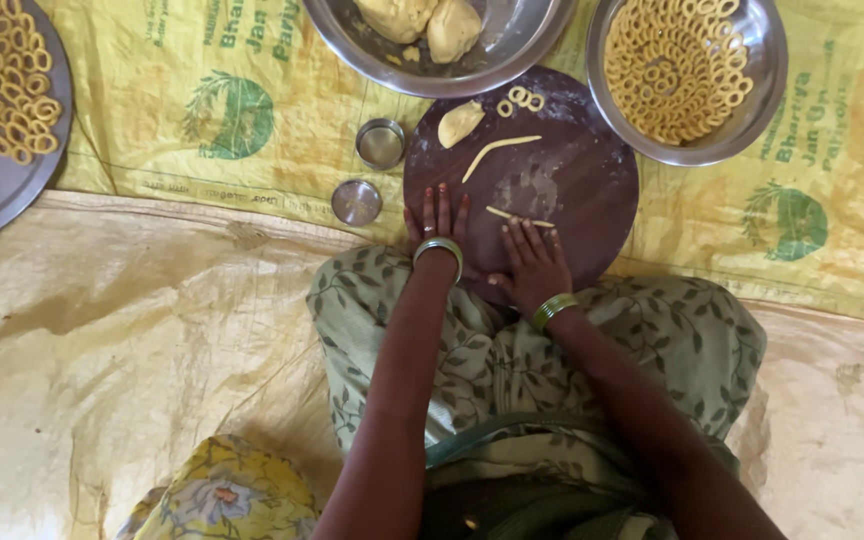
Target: The person rolls small pieces of dough into thin strips on a wooden board, then joins the ends to form rings. The rings are placed into a metal bowl. The person repeats this process continuously.
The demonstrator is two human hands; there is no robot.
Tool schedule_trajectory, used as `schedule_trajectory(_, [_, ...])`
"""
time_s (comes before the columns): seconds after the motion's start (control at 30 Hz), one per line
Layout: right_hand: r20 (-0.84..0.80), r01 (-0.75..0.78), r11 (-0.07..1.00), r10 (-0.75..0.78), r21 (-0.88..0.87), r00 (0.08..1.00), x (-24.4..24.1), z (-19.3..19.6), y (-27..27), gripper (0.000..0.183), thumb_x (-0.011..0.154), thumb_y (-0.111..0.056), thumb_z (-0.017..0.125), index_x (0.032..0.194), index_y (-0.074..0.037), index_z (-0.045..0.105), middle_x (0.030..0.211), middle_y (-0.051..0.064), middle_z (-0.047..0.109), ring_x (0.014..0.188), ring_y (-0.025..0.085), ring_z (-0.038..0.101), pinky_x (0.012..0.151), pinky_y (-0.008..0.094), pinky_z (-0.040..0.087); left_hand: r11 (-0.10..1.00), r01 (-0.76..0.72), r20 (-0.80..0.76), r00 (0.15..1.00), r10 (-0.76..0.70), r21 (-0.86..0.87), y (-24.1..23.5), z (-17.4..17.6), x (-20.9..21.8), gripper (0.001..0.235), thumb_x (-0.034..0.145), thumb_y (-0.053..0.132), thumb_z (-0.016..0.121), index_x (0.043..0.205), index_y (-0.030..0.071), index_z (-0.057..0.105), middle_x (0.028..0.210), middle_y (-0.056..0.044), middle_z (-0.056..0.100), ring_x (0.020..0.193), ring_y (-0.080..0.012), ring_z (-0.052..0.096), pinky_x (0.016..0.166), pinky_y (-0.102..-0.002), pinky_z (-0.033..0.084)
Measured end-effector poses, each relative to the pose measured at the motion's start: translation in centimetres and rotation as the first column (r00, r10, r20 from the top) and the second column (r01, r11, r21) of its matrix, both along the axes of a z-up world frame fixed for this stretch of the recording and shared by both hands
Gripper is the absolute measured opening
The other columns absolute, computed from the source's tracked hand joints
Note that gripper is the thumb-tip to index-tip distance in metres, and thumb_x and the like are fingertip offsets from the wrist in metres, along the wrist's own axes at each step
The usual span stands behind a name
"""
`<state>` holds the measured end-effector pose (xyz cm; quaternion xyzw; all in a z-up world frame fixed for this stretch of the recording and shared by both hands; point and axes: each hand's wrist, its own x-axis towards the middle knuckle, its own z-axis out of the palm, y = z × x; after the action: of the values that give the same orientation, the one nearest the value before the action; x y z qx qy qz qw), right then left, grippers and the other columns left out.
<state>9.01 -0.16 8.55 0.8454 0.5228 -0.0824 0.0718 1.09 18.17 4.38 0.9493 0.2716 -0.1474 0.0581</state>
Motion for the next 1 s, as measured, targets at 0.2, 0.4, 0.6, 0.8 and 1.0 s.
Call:
schedule_trajectory(0.2, [-0.020, -0.050, 0.992, 0.048, -0.113, 0.999, -3.9, 0.0, -0.8, 0.093, 0.092, -0.065, 0.046, 0.161, -0.007, 0.022, 0.170, 0.010, 0.019, 0.156, 0.024, 0.013, 0.123, 0.055, 0.010, 0.981, -0.019, -0.116, 0.993, -0.003, -0.195, -0.3, -2.4, -0.4, 0.111, 0.082, 0.059, 0.067, 0.165, 0.028, 0.000, 0.171, -0.015, -0.013, 0.157, -0.0375, -0.012, 0.115, -0.076, -0.003])
schedule_trajectory(0.4, [0.074, 0.035, 0.999, -0.036, 0.009, 0.997, 0.3, -2.5, 0.2, 0.094, 0.096, -0.069, 0.041, 0.160, -0.003, 0.022, 0.168, 0.017, 0.020, 0.156, 0.028, 0.014, 0.123, 0.054, 0.009, 0.984, -0.008, 0.104, 0.995, -0.010, 0.176, -0.4, -1.8, -0.2, 0.135, 0.061, 0.071, 0.080, 0.159, 0.030, -0.003, 0.167, -0.016, -0.015, 0.154, -0.0381, -0.014, 0.113, -0.077, -0.004])
schedule_trajectory(0.6, [0.137, 0.043, 0.994, -0.057, 0.102, 0.989, 7.7, -4.0, 3.4, 0.093, 0.096, -0.071, 0.040, 0.163, -0.008, 0.027, 0.171, 0.010, 0.023, 0.158, 0.024, 0.016, 0.126, 0.056, 0.008, 0.952, -0.057, -0.242, 0.970, -0.018, -0.300, 0.3, 4.2, -0.1, 0.154, 0.054, 0.082, 0.082, 0.165, 0.028, -0.011, 0.171, -0.013, -0.022, 0.157, -0.0351, -0.023, 0.118, -0.072, -0.010])
schedule_trajectory(0.8, [0.163, -0.118, 0.992, 0.123, -0.044, 0.979, 6.8, -2.6, 2.4, 0.097, 0.091, -0.075, 0.038, 0.163, -0.012, 0.026, 0.171, 0.005, 0.022, 0.158, 0.019, 0.017, 0.127, 0.056, 0.007, 0.944, -0.070, -0.279, 0.960, -0.024, -0.322, 0.5, 6.9, 0.0, 0.154, 0.055, 0.080, 0.083, 0.165, 0.029, -0.012, 0.171, -0.011, -0.023, 0.156, -0.0343, -0.024, 0.118, -0.071, -0.009])
schedule_trajectory(1.0, [-0.127, -0.042, 0.992, 0.057, 0.121, 0.990, 2.6, -1.5, -2.0, 0.092, 0.096, -0.065, 0.038, 0.164, -0.005, 0.020, 0.170, 0.014, 0.019, 0.156, 0.028, 0.013, 0.122, 0.060, 0.004, 0.942, -0.074, -0.302, 0.953, -0.030, -0.328, 0.6, 6.0, 0.3, 0.156, 0.055, 0.079, 0.084, 0.164, 0.027, -0.014, 0.171, -0.011, -0.025, 0.156, -0.0354, -0.024, 0.117, -0.072, -0.008])
